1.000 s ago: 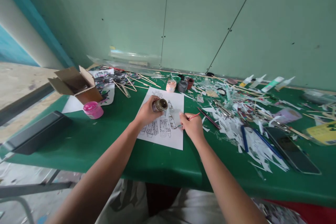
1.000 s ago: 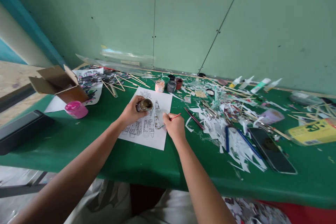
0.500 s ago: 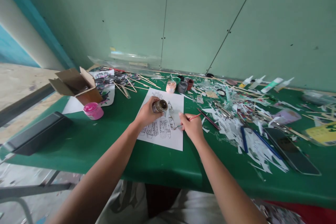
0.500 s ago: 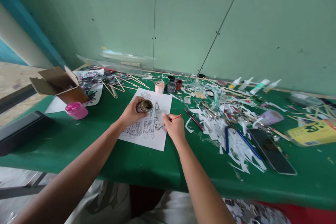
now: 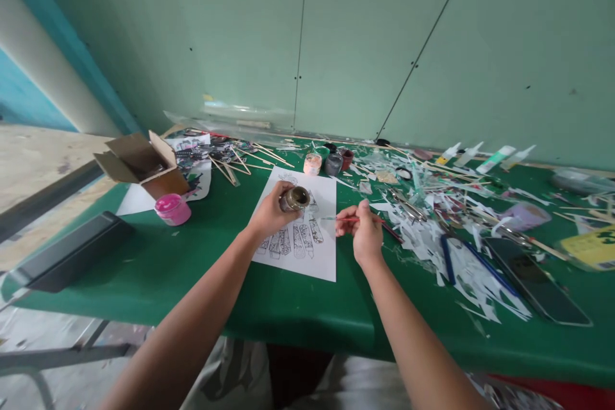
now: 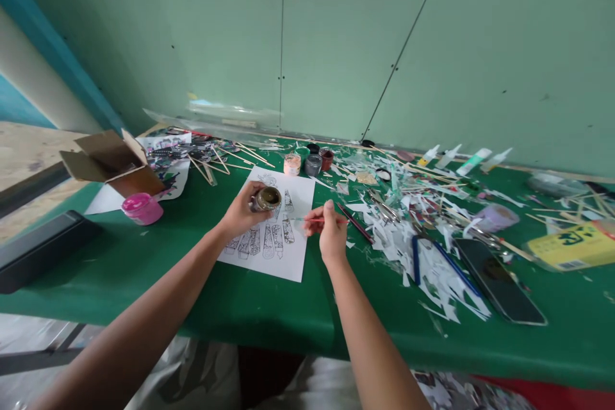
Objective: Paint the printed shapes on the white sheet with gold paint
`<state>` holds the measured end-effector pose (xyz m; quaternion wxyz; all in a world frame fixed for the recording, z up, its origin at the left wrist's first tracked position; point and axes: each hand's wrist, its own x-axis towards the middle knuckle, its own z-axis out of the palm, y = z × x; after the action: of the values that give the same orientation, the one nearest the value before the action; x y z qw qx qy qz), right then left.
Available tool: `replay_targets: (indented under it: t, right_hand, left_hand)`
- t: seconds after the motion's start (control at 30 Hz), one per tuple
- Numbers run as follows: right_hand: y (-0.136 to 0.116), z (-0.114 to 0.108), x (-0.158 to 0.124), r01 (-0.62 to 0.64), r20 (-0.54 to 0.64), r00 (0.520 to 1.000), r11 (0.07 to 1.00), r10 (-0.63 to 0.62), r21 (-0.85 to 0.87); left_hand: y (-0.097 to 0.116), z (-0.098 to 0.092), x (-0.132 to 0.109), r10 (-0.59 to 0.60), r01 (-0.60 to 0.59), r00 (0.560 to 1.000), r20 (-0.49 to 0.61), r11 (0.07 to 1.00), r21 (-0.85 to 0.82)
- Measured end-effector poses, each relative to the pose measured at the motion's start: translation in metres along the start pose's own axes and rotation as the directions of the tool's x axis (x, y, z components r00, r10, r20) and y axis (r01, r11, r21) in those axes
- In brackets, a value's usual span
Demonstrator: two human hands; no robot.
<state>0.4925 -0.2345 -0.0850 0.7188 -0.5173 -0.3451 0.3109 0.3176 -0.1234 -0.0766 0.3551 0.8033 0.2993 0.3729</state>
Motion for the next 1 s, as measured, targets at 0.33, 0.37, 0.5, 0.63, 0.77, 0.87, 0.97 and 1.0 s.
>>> replay_targets:
  t: [0.33, 0.37, 0.5, 0.63, 0.77, 0.87, 0.97, 1.0]
  right_hand:
    - [-0.004, 0.005, -0.001, -0.001, 0.012, 1.0, 0.988, -0.001, 0.158]
    - [-0.003, 0.005, -0.001, -0.005, 0.041, 0.999, 0.993, 0.0, 0.115]
    - [-0.001, 0.009, -0.004, 0.029, 0.121, 0.992, 0.998, -0.022, -0.053]
    - [0.0, 0.011, -0.004, 0.013, 0.144, 0.99, 0.994, 0.003, -0.11]
    - [-0.002, 0.007, 0.002, -0.094, 0.034, 0.995, 0.984, 0.09, 0.151]
    - [-0.006, -0.001, 0.009, -0.19, -0.007, 0.977, 0.884, 0.214, 0.427]
    - [-0.009, -0.01, 0.014, -0.232, 0.034, 0.964, 0.775, 0.263, 0.589]
    - [-0.009, -0.014, 0.016, -0.23, 0.041, 0.964, 0.749, 0.262, 0.622]
  left_hand:
    - [0.012, -0.001, -0.003, 0.088, -0.087, 0.984, 0.157, 0.996, -0.012]
    - [0.012, -0.001, -0.003, 0.093, -0.095, 0.984, 0.154, 0.996, 0.0]
    - [0.01, 0.0, -0.003, 0.125, -0.133, 0.98, 0.152, 0.99, 0.042]
    - [0.012, 0.0, -0.003, 0.154, -0.165, 0.975, 0.159, 0.985, 0.058]
    - [0.013, -0.003, -0.002, 0.107, -0.12, 0.987, 0.116, 0.987, 0.108]
    - [0.009, -0.005, -0.001, 0.029, -0.024, 0.999, -0.019, 0.974, 0.226]
    - [-0.002, -0.005, 0.001, -0.042, 0.093, 0.985, -0.166, 0.946, 0.312]
    - [-0.007, -0.005, 0.001, -0.068, 0.131, 0.978, -0.196, 0.934, 0.332]
